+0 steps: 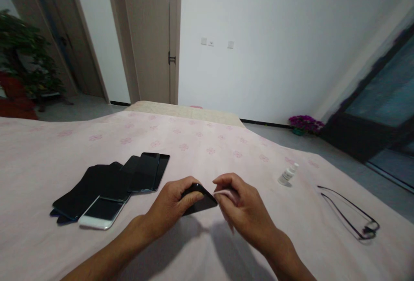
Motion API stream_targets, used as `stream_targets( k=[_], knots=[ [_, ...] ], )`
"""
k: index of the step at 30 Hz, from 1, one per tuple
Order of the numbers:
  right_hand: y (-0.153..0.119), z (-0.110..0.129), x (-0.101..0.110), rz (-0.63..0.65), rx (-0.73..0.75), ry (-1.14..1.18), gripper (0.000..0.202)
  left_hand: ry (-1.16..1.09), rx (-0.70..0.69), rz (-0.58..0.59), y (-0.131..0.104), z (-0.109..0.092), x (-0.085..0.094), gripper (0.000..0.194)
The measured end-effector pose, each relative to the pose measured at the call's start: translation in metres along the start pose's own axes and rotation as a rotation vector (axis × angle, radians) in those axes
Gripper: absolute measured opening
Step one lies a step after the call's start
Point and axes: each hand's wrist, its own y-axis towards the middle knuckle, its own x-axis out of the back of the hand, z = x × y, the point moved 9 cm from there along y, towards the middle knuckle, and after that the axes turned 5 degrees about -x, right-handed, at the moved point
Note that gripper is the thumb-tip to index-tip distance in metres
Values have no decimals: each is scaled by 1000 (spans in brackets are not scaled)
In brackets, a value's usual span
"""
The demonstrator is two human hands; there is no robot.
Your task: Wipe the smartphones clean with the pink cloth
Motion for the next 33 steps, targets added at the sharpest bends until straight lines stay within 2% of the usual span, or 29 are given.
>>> stream_targets(
  k=[15,25,33],
  knots=[
    [-8,12,-1,83,128,-162,28,-8,-8,8,-3,-4,-8,10],
    [-13,23,-2,52,215,-272,28,-9,-33,18,-4,-5,-11,8],
    [-14,25,-5,104,237,-309,33,34,-65,17,-5,-7,-13,8]
  ],
)
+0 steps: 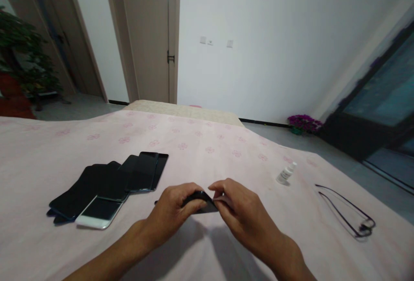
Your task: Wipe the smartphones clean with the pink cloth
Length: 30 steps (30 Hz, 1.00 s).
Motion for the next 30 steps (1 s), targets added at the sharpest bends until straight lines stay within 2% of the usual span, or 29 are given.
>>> stream_targets(
  k=[16,22,30],
  knots=[
    [0,5,2,-41,31,-51,23,10,0,1,-1,-2,0,14],
    [0,4,0,-14,16,-75,22,10,-28,-16,-3,-6,0,14],
    [-4,4,0,-75,40,-85,20,21,-25,-15,-1,-6,1,13]
  ],
)
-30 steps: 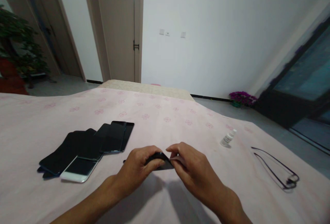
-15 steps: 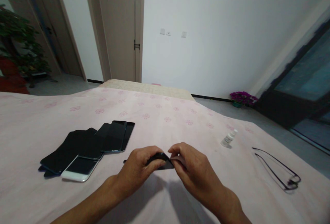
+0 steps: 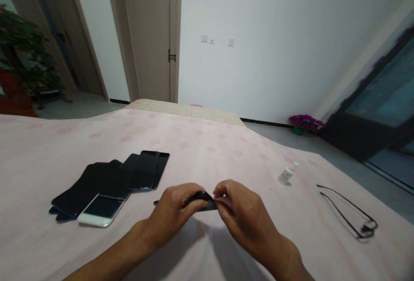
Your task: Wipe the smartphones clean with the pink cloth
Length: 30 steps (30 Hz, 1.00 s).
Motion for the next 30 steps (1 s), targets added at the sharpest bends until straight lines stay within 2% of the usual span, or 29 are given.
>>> stream_targets(
  k=[10,26,30],
  knots=[
    [1,5,2,-49,47,-51,19,46,-53,-4,-1,-2,0,18],
    [0,5,-2,-11,80,-92,20,176,-147,16,-5,-6,-3,20],
    [0,7,0,-45,108,-85,19,195,-159,4,-5,-6,-2,20]
  ],
)
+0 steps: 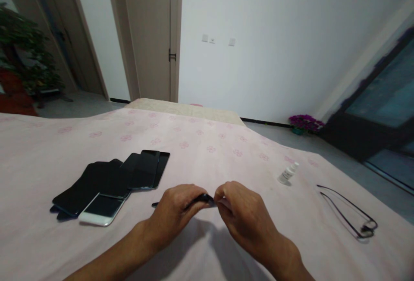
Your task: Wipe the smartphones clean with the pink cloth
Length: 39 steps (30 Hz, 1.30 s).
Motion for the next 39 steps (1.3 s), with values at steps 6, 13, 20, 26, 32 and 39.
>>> stream_targets(
  k=[6,13,20,26,32,39],
  knots=[
    [-1,-4,-3,29,-35,-9,20,22,-20,5,1,-1,0,18],
    [-3,-8,-7,36,-47,14,20,62,-29,7,-2,1,-1,18],
    [-3,-8,-8,51,-53,20,20,97,-47,12,-2,-2,0,17],
    [-1,-10,-10,56,-54,-1,19,115,-82,-5,-1,-1,-2,13],
    [-2,-7,-6,9,-26,1,16,121,-111,-41,-3,-3,0,13],
    [-2,-7,-7,-14,-15,-8,17,130,-118,-59,-4,-3,1,13]
  ],
)
